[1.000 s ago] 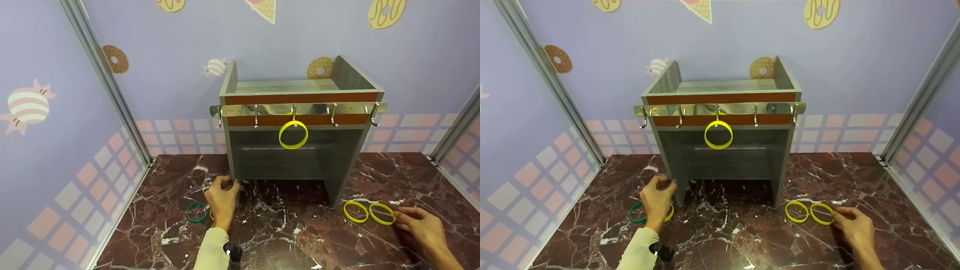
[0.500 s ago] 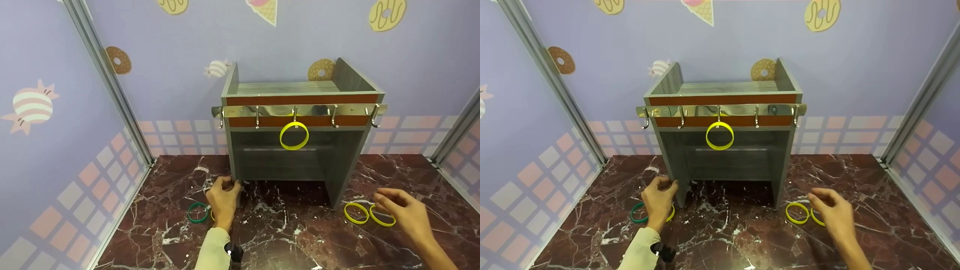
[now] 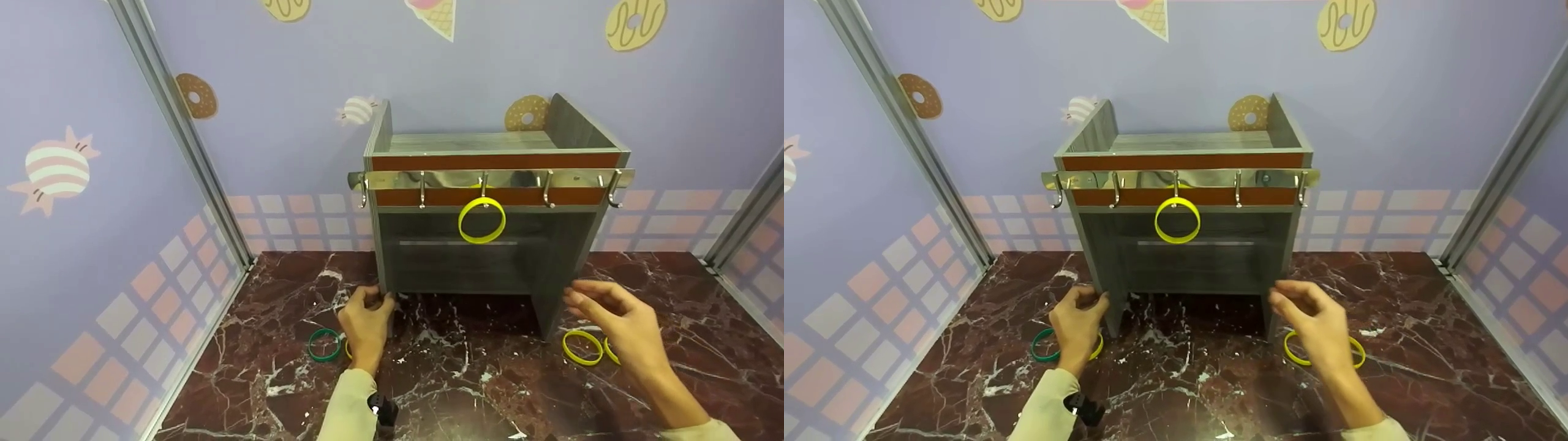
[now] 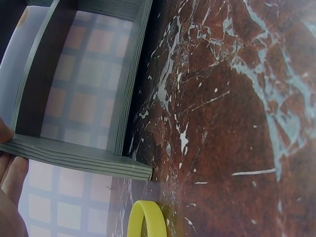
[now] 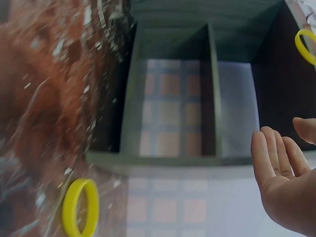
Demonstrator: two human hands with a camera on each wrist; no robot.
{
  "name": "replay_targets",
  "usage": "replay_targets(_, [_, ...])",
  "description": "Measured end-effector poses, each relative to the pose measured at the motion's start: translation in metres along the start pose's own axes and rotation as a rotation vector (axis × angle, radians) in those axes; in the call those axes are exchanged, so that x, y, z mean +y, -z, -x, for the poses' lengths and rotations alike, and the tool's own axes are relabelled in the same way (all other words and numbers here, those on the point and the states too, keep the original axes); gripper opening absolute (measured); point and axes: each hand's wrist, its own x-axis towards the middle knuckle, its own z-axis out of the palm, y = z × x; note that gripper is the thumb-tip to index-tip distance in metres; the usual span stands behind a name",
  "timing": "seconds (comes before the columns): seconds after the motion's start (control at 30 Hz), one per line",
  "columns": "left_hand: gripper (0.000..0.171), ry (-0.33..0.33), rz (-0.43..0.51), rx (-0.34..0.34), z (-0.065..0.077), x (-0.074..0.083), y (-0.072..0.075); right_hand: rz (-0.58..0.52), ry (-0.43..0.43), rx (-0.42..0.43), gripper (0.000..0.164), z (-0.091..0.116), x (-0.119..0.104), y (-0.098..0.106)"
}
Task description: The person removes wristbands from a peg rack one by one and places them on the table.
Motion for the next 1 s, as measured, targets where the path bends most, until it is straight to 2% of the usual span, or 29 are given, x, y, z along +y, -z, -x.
replay_targets(0.47, [0.017,-0.022,-0.002,0.016,0.000,-0.003,-0.001,-0.158,0.069,-0.025,0.034,-0.019,-0.029,-0.056])
replay_targets(1.0, [0.018,-0.025,-0.004,0.019,0.000,-0.004,-0.002,-0.329,0.074,-0.042,0.035,-0.043,-0.045,-0.101])
